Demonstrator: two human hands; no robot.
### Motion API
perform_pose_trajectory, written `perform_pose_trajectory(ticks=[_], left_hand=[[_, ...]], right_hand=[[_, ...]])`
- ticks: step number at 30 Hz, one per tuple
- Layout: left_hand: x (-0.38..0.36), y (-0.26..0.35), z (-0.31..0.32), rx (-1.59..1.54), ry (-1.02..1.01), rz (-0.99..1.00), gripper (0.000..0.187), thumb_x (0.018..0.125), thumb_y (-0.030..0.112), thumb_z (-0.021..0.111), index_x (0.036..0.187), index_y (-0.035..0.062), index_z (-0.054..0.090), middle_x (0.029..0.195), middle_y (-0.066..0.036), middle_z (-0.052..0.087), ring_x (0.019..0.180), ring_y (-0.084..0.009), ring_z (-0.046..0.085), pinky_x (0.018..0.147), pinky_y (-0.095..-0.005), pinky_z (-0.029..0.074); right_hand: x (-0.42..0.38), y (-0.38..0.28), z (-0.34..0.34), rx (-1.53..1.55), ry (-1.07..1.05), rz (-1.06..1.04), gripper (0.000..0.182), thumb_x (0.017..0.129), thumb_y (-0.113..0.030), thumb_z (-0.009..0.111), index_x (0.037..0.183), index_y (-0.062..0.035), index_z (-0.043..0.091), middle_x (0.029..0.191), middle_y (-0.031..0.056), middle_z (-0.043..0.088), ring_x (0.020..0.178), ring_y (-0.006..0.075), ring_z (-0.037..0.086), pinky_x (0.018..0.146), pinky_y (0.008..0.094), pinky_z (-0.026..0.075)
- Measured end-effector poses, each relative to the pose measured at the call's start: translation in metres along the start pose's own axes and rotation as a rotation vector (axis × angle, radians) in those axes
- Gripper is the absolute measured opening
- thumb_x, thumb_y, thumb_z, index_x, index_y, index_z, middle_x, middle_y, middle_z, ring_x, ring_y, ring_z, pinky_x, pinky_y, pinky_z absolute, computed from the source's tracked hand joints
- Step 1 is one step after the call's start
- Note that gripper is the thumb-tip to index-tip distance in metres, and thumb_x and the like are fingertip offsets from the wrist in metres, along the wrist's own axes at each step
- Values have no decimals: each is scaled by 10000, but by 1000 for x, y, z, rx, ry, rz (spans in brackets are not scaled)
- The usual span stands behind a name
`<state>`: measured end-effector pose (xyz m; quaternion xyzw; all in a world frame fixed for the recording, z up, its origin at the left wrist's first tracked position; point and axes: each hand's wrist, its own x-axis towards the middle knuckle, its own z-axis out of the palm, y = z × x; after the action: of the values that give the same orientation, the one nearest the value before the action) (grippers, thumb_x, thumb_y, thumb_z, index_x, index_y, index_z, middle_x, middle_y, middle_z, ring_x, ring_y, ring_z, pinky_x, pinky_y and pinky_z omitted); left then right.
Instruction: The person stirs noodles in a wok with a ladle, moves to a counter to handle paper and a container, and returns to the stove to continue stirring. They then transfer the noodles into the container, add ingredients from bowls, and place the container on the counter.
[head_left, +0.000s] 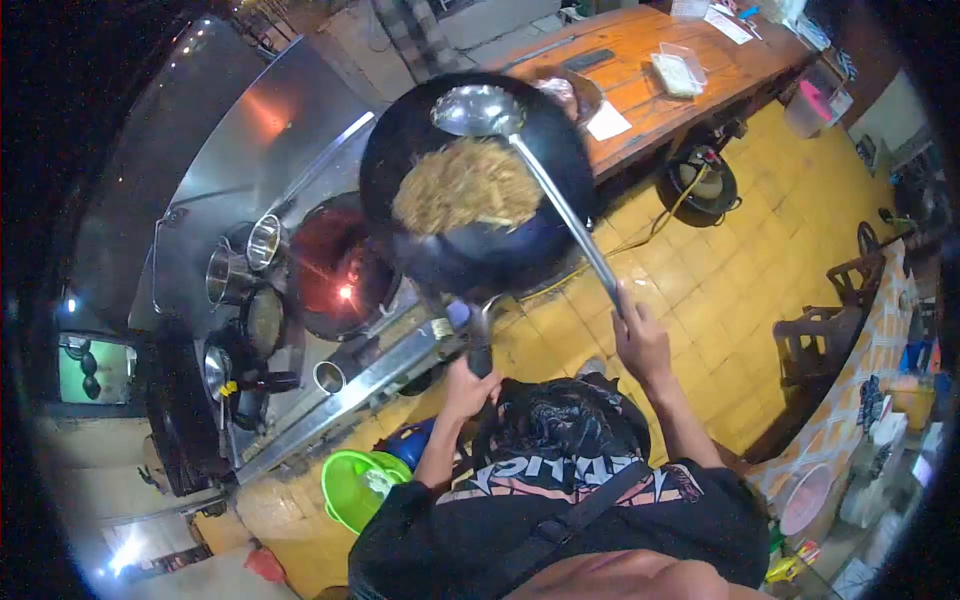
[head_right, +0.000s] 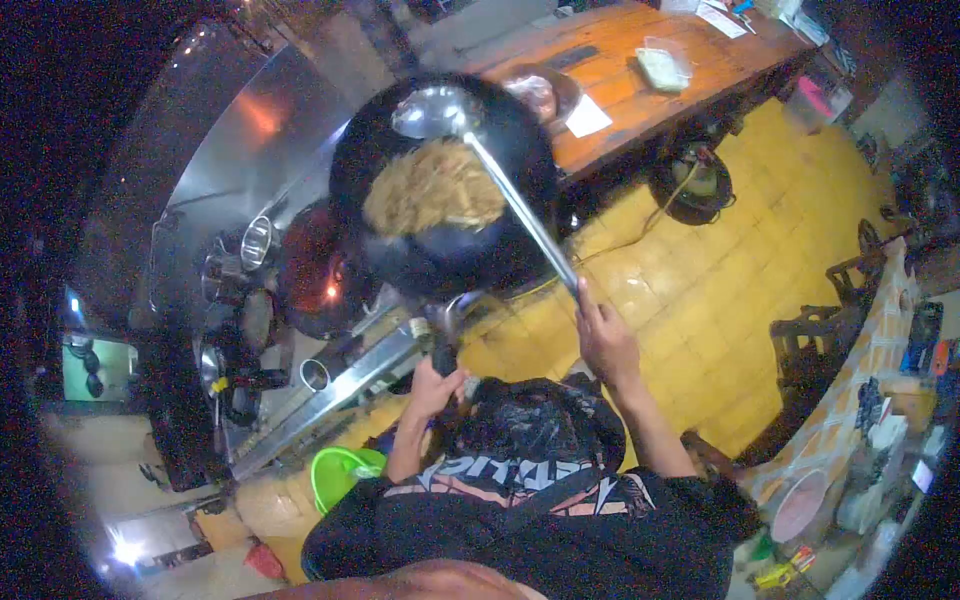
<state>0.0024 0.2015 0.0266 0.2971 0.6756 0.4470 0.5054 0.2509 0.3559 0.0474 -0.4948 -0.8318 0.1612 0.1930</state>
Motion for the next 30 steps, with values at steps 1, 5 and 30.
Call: perform_pose_trajectory(ticks=[1, 5, 30], left_hand=[[12, 3, 22, -32, -55, 28, 141, 786, 47, 617, 840, 17, 490, 595, -29, 544, 446, -110, 507, 428, -278, 428], [71, 35, 132, 65, -153, 113, 147, 773, 59, 631, 825, 17, 500, 574, -31, 541, 449, -109, 514, 430, -278, 428], [322, 57, 344, 496, -940, 9, 303, 716, 116, 674, 920, -46, 518, 582, -75, 575, 485, -166, 570, 456, -321, 462]], right_hand=[[-2, 20, -4, -9, 0, 8, 529, 831, -98, 615, 1335, -127, 454, 814, 159, 590, 654, 314, 601, 573, 374, 494], [-50, 134, -28, -117, 217, 40, 491, 866, -134, 569, 1342, -175, 457, 723, 109, 534, 583, 284, 556, 484, 396, 460], [-39, 208, -52, 2153, 309, 1087, 443, 922, -174, 401, 1354, -228, 319, 651, 24, 432, 392, 58, 361, 304, 188, 313]])
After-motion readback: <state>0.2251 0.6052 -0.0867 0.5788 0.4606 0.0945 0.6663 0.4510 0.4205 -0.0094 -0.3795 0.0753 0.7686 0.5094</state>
